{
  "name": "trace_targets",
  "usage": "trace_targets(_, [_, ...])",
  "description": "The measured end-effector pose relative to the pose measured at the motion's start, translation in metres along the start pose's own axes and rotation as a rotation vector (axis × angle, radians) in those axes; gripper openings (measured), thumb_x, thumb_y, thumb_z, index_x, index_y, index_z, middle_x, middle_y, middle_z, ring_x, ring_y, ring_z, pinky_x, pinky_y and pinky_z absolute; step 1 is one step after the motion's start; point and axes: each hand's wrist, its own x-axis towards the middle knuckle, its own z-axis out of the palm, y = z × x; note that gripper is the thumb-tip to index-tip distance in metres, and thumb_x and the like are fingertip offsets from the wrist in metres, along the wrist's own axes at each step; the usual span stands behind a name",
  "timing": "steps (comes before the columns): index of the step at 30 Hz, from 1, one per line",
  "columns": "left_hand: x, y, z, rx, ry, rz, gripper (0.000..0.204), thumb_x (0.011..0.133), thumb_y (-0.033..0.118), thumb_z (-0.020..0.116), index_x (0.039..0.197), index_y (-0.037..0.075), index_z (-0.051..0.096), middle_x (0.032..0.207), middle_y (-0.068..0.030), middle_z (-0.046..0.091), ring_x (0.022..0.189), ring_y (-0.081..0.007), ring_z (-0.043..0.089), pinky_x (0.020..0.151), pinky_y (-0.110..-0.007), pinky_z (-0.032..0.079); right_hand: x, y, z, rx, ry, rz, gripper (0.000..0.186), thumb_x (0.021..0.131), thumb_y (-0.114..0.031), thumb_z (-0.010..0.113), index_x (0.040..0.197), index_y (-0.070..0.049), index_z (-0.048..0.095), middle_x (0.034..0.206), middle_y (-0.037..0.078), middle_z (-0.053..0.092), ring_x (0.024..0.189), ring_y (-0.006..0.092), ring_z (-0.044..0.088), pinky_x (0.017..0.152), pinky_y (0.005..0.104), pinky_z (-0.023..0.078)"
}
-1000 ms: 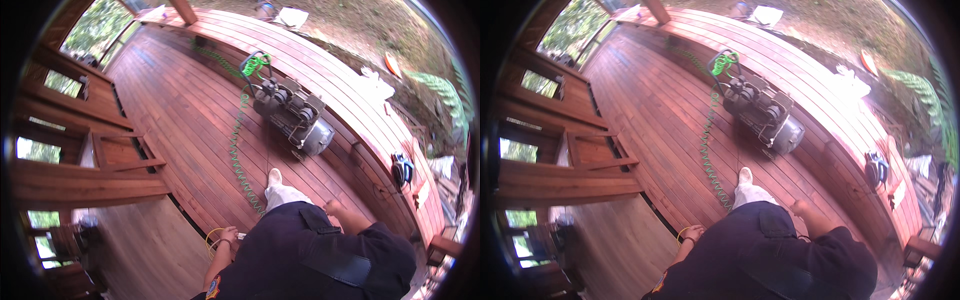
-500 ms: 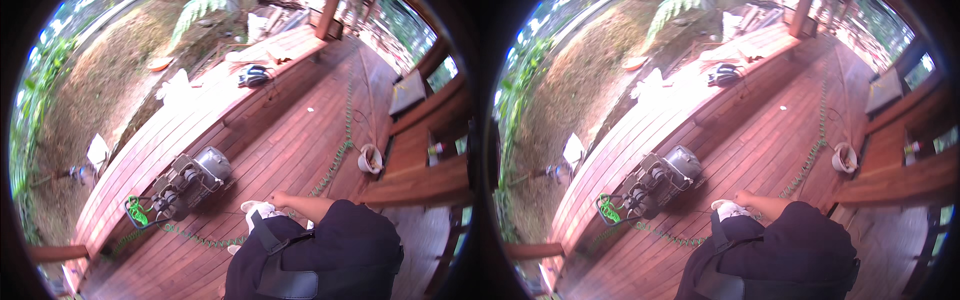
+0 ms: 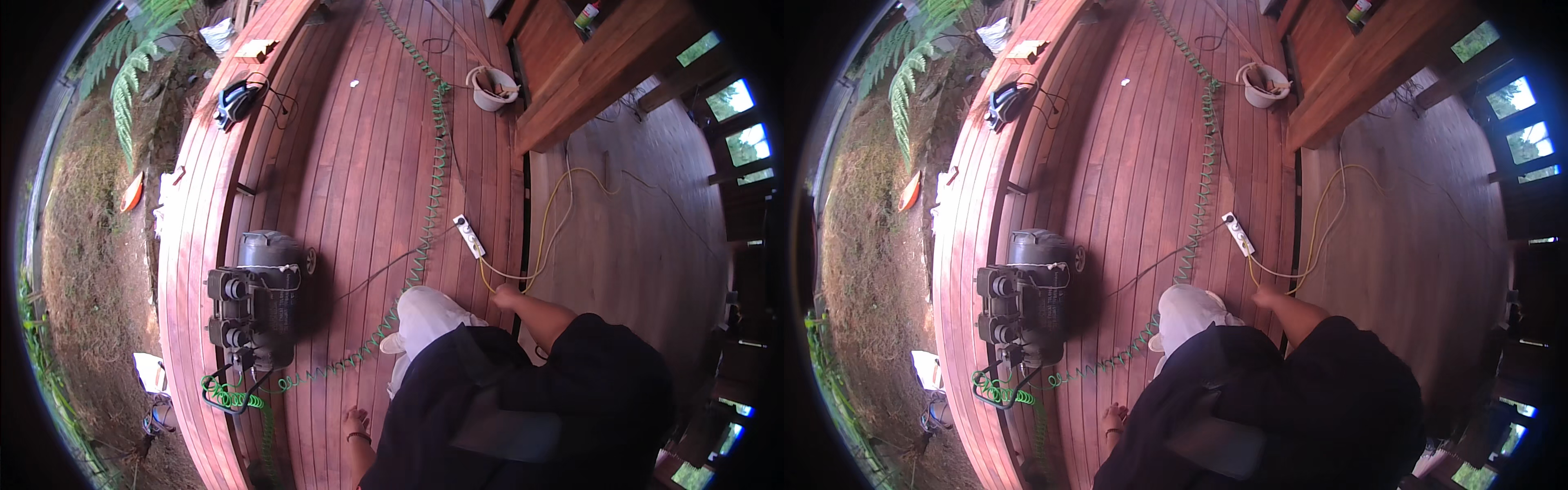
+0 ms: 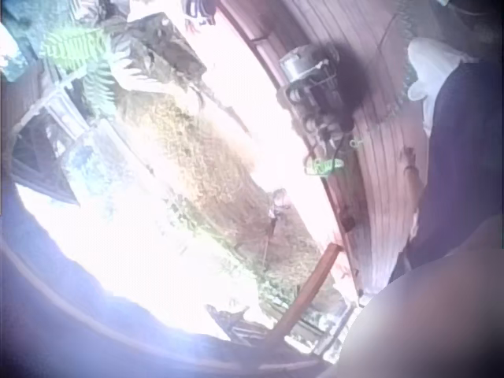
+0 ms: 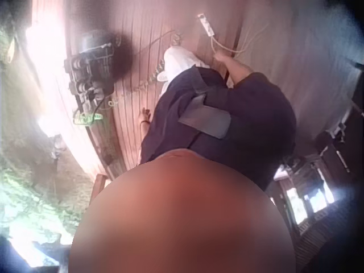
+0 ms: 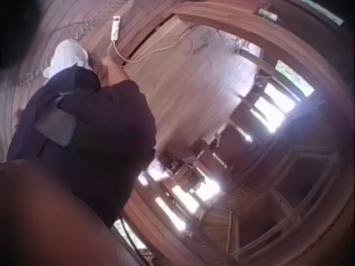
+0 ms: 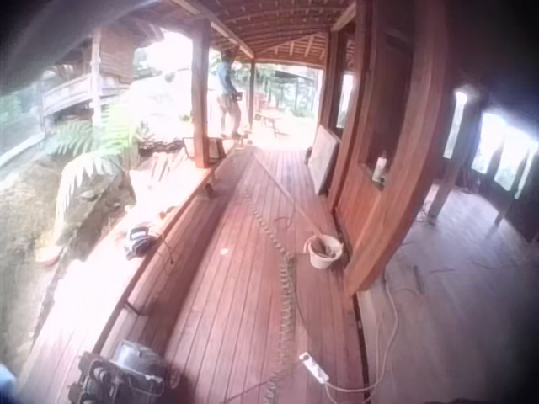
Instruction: The person coils a green air hose, plugs a power strip into an outlet, and then picks up a wooden plank. They carry the plank across a wooden deck and place it on the floor, preparing for installation.
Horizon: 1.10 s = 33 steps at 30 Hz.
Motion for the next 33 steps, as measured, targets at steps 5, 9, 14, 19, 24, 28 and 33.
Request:
trace_targets(5, [0.018, 0.011, 0.094, 0.417, -0.270, 0.038, 0.030, 0.096, 0.016, 0.057, 0.122, 0.004, 0.064, 0.099, -0.0086, 0.072, 0.090, -0.0211, 0.071, 0.075, -0.033, 0.056, 0.031, -0.019, 0.042, 0.445, -0.024, 0.057, 0.030, 0.085, -0.031, 0.069, 0.096, -0.004, 0.077, 0.090, 0.018, 0.075, 0.084, 0.0344, 0.073, 0.077, 0.0453, 0.057])
trace_targets(9, [0.078, -0.021, 0.189, 0.735, -0.264, 0.134, 0.035, 0.088, 0.022, 0.070, 0.116, 0.001, 0.071, 0.106, -0.0150, 0.074, 0.098, -0.0277, 0.071, 0.088, -0.038, 0.057, 0.135, -0.037, 0.072, 0.175, -0.059, -0.098, 0.030, 0.086, -0.031, 0.068, 0.101, -0.007, 0.075, 0.105, 0.019, 0.074, 0.102, 0.0344, 0.071, 0.087, 0.0457, 0.055])
trace_targets(14, [0.099, -0.080, 0.274, 1.203, -0.088, 0.623, 0.031, 0.083, 0.030, 0.073, 0.100, 0.004, 0.072, 0.095, -0.0171, 0.070, 0.095, -0.0325, 0.069, 0.087, -0.042, 0.056, 0.324, -0.071, 0.112, 0.122, -0.133, -0.191, 0.046, 0.085, -0.039, 0.071, 0.123, -0.012, 0.069, 0.121, 0.020, 0.070, 0.111, 0.0381, 0.067, 0.097, 0.0470, 0.053])
trace_targets(19, [0.092, -0.077, 0.285, 1.124, -0.167, 0.374, 0.054, 0.091, 0.032, 0.071, 0.136, 0.006, 0.056, 0.119, -0.0243, 0.067, 0.103, -0.0424, 0.068, 0.088, -0.052, 0.055, 0.488, -0.108, 0.166, 0.257, 0.175, -0.232, 0.090, 0.084, -0.046, 0.077, 0.159, -0.018, 0.034, 0.133, 0.023, 0.065, 0.123, 0.0372, 0.063, 0.103, 0.0442, 0.050])
trace_targets(24, [0.082, -0.055, 0.301, 1.010, -0.119, 0.351, 0.043, 0.091, 0.030, 0.071, 0.126, 0.006, 0.063, 0.117, -0.0245, 0.068, 0.103, -0.0442, 0.068, 0.088, -0.051, 0.054, 0.546, -0.129, 0.211, 0.370, 0.190, 0.043, 0.076, 0.081, -0.036, 0.083, 0.146, -0.010, 0.052, 0.127, 0.022, 0.068, 0.116, 0.0347, 0.067, 0.097, 0.0427, 0.053])
trace_targets(28, [0.072, -0.033, 0.315, 1.068, -0.111, 0.415, 0.041, 0.092, 0.030, 0.071, 0.124, 0.005, 0.064, 0.118, -0.0251, 0.068, 0.108, -0.0427, 0.066, 0.092, -0.050, 0.053, 0.526, -0.124, 0.207, 0.594, 0.098, -0.070, 0.054, 0.082, -0.030, 0.082, 0.125, -0.002, 0.066, 0.117, 0.019, 0.072, 0.108, 0.0329, 0.069, 0.091, 0.0401, 0.055])
trace_targets(33, [0.073, -0.047, 0.303, 1.057, -0.075, 0.288, 0.040, 0.088, 0.030, 0.073, 0.119, 0.005, 0.068, 0.117, -0.0265, 0.068, 0.113, -0.0415, 0.064, 0.097, -0.048, 0.051, 0.431, -0.156, 0.160, 0.339, -0.079, -0.186, 0.039, 0.091, -0.040, 0.070, 0.109, -0.006, 0.071, 0.102, 0.017, 0.074, 0.097, 0.0298, 0.072, 0.083, 0.0426, 0.055])
